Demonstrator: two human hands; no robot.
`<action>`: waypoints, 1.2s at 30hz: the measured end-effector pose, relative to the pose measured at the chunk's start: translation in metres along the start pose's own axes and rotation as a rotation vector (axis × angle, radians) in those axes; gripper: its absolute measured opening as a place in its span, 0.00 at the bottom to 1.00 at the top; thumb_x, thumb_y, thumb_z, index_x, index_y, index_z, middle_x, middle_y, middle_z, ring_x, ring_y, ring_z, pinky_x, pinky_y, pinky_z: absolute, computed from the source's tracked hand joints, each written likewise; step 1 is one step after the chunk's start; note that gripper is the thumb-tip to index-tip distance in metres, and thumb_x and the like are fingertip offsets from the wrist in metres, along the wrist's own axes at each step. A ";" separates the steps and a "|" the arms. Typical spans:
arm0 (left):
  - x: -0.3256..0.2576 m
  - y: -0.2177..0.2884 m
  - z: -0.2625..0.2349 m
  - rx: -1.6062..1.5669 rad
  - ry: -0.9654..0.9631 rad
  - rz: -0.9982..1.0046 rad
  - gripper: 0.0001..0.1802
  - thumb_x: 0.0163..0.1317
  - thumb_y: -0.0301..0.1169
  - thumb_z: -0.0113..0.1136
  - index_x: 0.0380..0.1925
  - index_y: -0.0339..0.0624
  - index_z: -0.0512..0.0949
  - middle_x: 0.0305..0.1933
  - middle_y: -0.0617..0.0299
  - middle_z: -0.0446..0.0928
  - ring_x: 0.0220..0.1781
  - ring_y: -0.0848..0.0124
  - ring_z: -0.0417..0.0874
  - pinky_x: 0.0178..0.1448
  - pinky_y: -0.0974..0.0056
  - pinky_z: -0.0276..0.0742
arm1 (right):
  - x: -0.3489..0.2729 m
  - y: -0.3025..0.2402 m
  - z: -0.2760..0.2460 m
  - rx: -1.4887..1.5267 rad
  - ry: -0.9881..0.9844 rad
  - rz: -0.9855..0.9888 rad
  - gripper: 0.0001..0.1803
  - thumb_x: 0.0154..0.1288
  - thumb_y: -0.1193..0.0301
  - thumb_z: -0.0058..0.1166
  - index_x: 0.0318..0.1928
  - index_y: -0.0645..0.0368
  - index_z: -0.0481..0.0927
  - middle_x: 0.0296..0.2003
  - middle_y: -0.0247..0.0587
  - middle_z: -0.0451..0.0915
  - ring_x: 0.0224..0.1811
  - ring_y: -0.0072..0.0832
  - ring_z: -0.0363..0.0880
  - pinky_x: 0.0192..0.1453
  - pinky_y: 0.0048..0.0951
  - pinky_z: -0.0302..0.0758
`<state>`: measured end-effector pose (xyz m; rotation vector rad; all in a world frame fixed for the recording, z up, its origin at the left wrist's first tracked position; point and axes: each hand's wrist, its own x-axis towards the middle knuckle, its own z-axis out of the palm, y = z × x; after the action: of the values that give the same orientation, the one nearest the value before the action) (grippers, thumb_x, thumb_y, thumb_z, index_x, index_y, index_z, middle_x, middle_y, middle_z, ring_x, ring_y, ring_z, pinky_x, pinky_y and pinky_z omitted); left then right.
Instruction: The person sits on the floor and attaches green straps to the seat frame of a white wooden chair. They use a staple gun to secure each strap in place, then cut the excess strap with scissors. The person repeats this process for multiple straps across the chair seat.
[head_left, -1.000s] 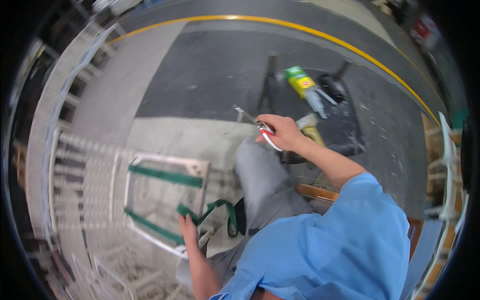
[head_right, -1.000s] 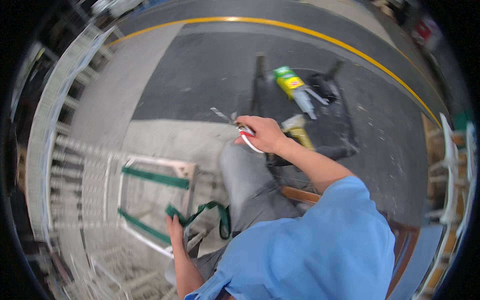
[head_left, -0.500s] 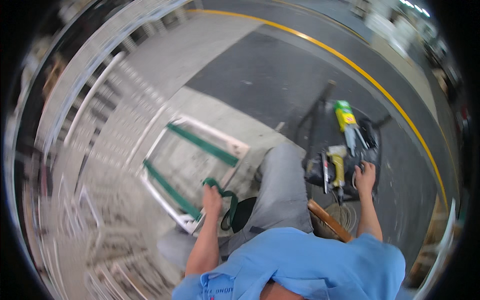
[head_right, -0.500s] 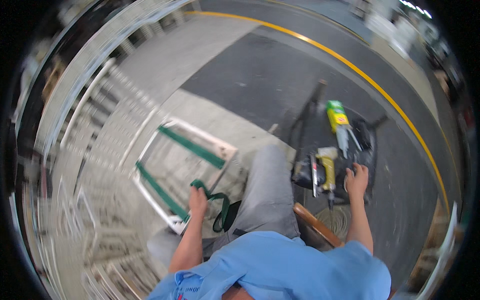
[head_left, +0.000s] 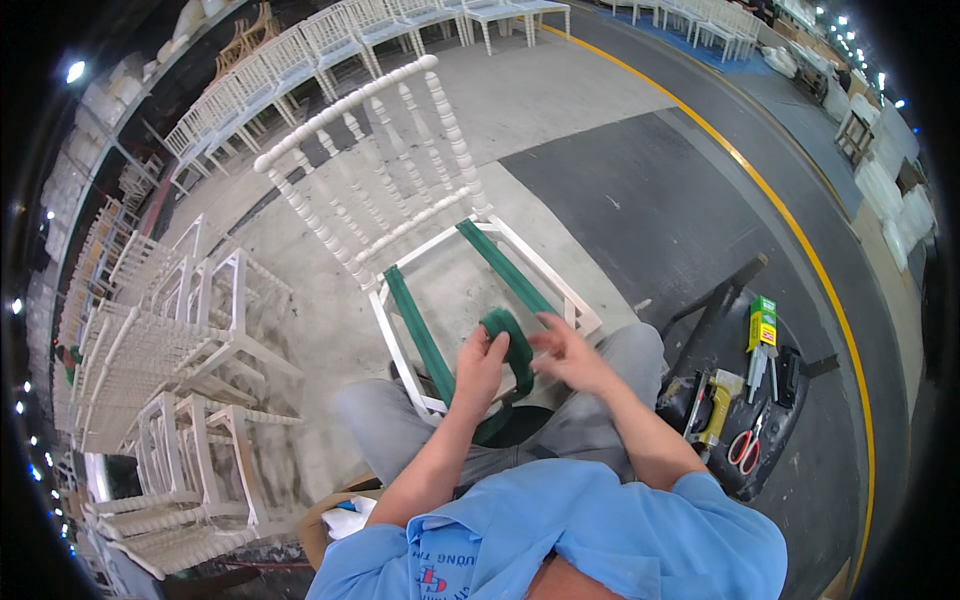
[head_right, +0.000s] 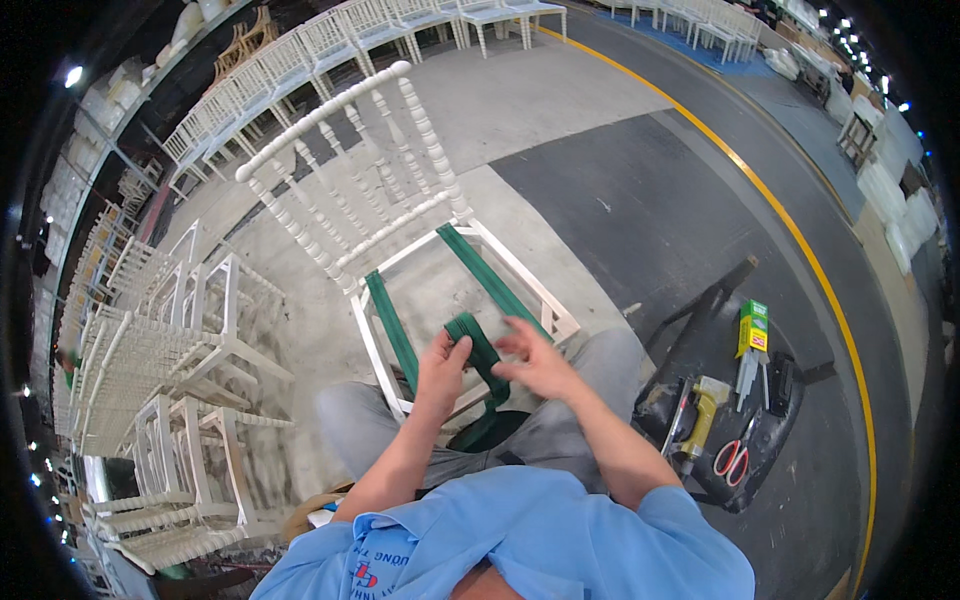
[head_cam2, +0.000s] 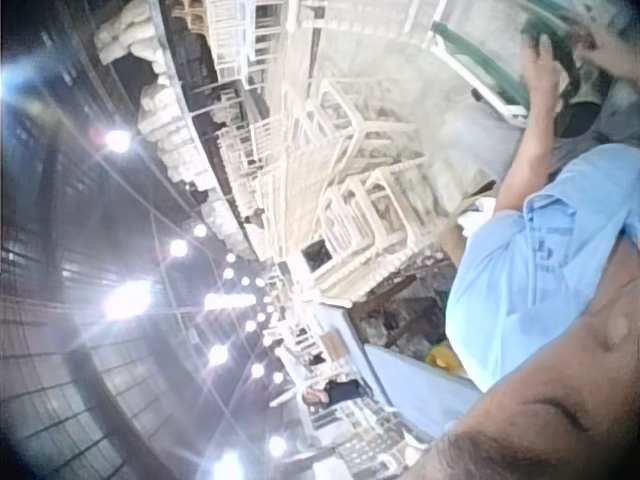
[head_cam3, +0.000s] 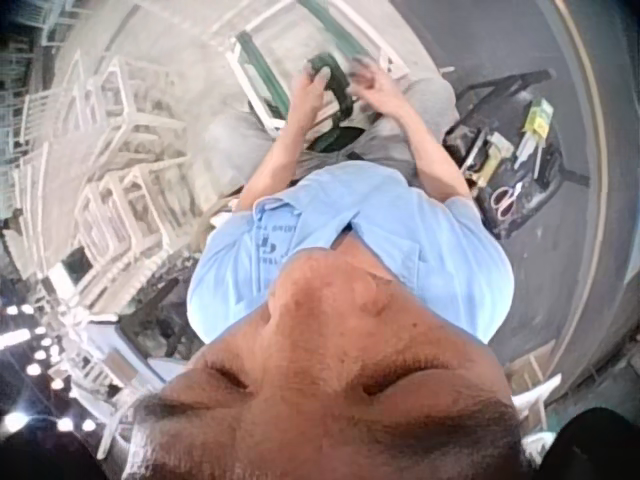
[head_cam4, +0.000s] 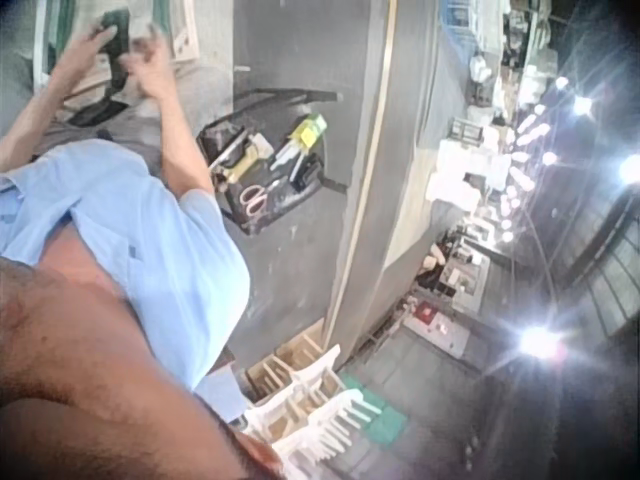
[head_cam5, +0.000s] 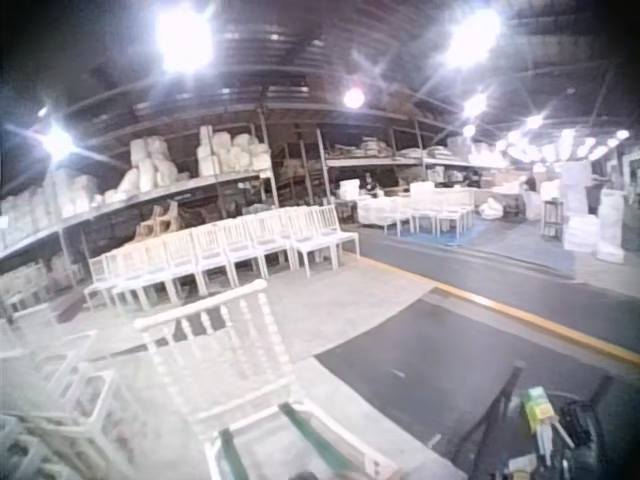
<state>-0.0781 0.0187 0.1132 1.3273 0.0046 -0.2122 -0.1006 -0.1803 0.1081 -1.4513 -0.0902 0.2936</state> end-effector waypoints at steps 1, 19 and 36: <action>0.005 0.027 0.000 -0.033 -0.035 0.069 0.13 0.77 0.27 0.55 0.57 0.37 0.78 0.49 0.63 0.84 0.49 0.75 0.82 0.57 0.66 0.77 | 0.009 -0.002 0.014 0.000 -0.108 0.018 0.45 0.61 0.80 0.70 0.76 0.57 0.60 0.53 0.43 0.84 0.56 0.29 0.82 0.59 0.32 0.78; -0.035 -0.031 0.002 0.153 -0.068 0.005 0.14 0.77 0.24 0.53 0.59 0.34 0.76 0.51 0.62 0.83 0.51 0.75 0.82 0.58 0.67 0.77 | 0.042 -0.015 -0.004 -0.113 -0.104 0.258 0.20 0.79 0.57 0.56 0.47 0.64 0.87 0.36 0.31 0.86 0.39 0.20 0.81 0.44 0.26 0.77; -0.017 0.010 -0.037 -0.318 0.182 -0.167 0.07 0.77 0.32 0.60 0.47 0.40 0.80 0.45 0.66 0.81 0.48 0.75 0.81 0.57 0.65 0.78 | 0.047 -0.044 0.062 -0.267 0.048 -0.196 0.10 0.69 0.76 0.64 0.49 0.64 0.83 0.33 0.35 0.84 0.37 0.20 0.81 0.44 0.26 0.78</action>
<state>-0.0890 0.0594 0.1162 1.0251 0.2930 -0.2213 -0.0634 -0.1129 0.1534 -1.6985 -0.2385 0.0873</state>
